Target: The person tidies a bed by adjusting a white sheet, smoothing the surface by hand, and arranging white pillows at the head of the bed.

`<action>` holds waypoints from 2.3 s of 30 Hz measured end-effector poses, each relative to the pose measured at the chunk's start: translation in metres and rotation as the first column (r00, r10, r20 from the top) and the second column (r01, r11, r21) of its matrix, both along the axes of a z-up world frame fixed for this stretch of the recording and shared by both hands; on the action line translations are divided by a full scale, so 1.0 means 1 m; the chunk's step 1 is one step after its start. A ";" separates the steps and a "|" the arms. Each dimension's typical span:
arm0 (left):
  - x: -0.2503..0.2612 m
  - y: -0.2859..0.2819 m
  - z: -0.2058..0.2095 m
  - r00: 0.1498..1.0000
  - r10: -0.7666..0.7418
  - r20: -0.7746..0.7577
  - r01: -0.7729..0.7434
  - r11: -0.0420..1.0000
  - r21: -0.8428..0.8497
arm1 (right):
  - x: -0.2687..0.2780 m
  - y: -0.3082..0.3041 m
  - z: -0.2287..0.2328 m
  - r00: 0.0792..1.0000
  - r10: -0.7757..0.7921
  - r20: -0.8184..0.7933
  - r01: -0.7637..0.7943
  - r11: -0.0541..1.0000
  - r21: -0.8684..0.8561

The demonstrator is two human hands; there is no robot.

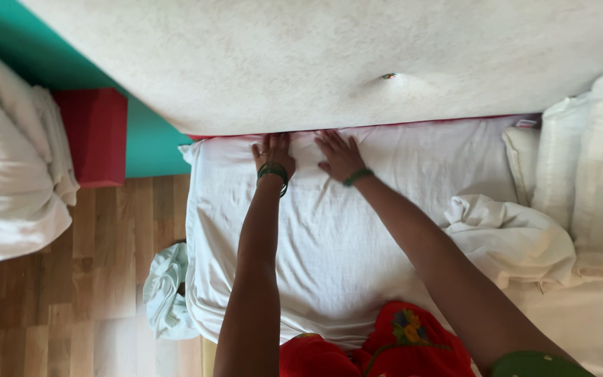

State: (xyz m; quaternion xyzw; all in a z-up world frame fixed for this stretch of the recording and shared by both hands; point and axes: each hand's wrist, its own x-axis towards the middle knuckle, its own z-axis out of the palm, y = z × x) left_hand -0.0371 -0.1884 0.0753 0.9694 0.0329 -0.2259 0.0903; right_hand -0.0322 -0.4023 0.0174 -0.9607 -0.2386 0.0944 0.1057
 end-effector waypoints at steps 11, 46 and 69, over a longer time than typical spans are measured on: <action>-0.064 -0.004 -0.040 0.975 -0.089 0.206 0.085 0.996 0.030 | -0.113 -0.030 -0.003 0.980 -0.174 0.101 0.183 0.978 -0.095; -0.195 -0.036 -0.011 0.956 -0.277 0.101 0.254 0.948 0.193 | -0.178 -0.216 0.052 0.979 -0.151 -0.140 0.095 0.934 -0.344; -0.234 -0.175 -0.032 0.946 -0.251 0.203 0.251 0.968 0.026 | -0.155 -0.267 0.024 0.972 -0.205 -0.114 0.227 0.945 0.234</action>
